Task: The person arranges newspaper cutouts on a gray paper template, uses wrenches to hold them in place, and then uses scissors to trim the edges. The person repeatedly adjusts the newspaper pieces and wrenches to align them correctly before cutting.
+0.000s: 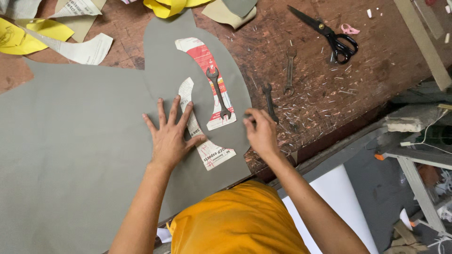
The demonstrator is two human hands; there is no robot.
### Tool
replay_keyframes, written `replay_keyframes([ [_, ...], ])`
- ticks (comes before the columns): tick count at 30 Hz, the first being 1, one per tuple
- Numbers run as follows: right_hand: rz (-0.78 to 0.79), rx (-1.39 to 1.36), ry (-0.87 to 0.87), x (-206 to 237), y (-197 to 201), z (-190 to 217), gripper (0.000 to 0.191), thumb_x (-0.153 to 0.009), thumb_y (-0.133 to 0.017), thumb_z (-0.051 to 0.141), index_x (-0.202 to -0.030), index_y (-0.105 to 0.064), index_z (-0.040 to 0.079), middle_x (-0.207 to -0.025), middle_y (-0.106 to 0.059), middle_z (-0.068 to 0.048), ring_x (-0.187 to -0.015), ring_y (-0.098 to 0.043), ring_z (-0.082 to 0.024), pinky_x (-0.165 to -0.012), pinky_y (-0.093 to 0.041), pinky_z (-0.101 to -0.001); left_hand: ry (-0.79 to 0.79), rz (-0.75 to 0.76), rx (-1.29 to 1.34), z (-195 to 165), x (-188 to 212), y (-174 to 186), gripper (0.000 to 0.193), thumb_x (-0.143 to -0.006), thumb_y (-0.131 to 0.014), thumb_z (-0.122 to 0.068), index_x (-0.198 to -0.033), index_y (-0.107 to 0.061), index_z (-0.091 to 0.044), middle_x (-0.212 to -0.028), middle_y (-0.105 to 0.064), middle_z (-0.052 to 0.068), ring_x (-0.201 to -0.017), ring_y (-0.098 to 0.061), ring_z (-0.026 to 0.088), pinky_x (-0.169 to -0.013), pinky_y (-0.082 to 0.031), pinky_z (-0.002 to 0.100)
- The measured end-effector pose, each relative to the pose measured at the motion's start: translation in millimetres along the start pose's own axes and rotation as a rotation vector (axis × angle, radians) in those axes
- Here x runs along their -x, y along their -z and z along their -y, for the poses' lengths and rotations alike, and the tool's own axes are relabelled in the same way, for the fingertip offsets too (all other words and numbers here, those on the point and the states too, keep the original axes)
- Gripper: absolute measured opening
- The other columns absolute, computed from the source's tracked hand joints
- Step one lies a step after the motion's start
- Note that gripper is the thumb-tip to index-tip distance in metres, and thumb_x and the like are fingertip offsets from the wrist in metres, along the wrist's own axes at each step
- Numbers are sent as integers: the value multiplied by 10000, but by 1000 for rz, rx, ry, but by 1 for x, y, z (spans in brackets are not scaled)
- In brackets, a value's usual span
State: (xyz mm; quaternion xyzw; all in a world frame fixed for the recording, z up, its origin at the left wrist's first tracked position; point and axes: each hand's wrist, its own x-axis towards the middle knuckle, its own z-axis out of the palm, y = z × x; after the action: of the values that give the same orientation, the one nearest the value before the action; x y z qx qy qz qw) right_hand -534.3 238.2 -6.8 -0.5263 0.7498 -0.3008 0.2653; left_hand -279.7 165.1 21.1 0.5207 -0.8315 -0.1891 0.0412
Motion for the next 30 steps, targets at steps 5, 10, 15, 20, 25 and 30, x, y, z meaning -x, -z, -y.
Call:
replay_keyframes([
  [5, -14, 62, -151, 1, -28, 37, 437, -846, -768, 75, -1257, -632, 12, -1041, -659, -171, -946, -673, -293, -795, -540, -402, -107, -112, -20, -31, 2, -14, 484, -910, -687, -295, -1369, -613, -160, -1448, -518, 81, -1453, -369, 311, -1157, -200, 696],
  [10, -45, 37, -220, -7, -36, 45, 435, -845, -765, 66, -1258, -633, 39, -977, -695, -141, -936, -689, -303, -854, -529, -430, -72, -70, 36, -50, -2, -28, 413, -925, -670, -213, -1326, -632, -121, -1248, -616, 49, -1231, -504, 283, -1045, -346, 582],
  [15, -76, 5, -196, -6, -31, 44, 440, -813, -741, -4, -1237, -632, 34, -1020, -669, -144, -944, -686, -306, -839, -531, -426, -93, -171, 68, -43, -16, -22, 388, -925, -672, -188, -1309, -645, -141, -1280, -614, 53, -1265, -498, 288, -1056, -359, 566],
  [20, -109, 30, -197, -7, -31, 48, 452, -817, -737, -22, -1250, -614, 18, -1029, -657, -161, -956, -672, -324, -824, -525, -434, -92, -140, 48, -29, -61, 1, 622, -820, -746, -270, -1407, -558, -181, -1469, -501, 66, -1463, -330, 333, -1135, -209, 695],
  [25, -116, -20, -227, -15, -30, 44, 450, -824, -687, -52, -1263, -598, -2, -951, -676, -155, -889, -702, -315, -811, -549, -423, -136, 142, -47, -20, -117, 16, 1138, -625, -850, -589, -1552, -326, -187, -1638, -267, 50, -1542, -108, 341, -1114, -31, 800],
  [30, -117, -64, -164, -15, -32, 36, 501, -830, -645, -88, -1314, -533, -31, -877, -668, -182, -854, -699, -339, -825, -541, -446, -179, 170, -97, -21, -123, 11, 1322, -539, -834, -708, -1589, -264, -143, -1665, -238, 25, -1551, -108, 349, -1116, -21, 807],
])
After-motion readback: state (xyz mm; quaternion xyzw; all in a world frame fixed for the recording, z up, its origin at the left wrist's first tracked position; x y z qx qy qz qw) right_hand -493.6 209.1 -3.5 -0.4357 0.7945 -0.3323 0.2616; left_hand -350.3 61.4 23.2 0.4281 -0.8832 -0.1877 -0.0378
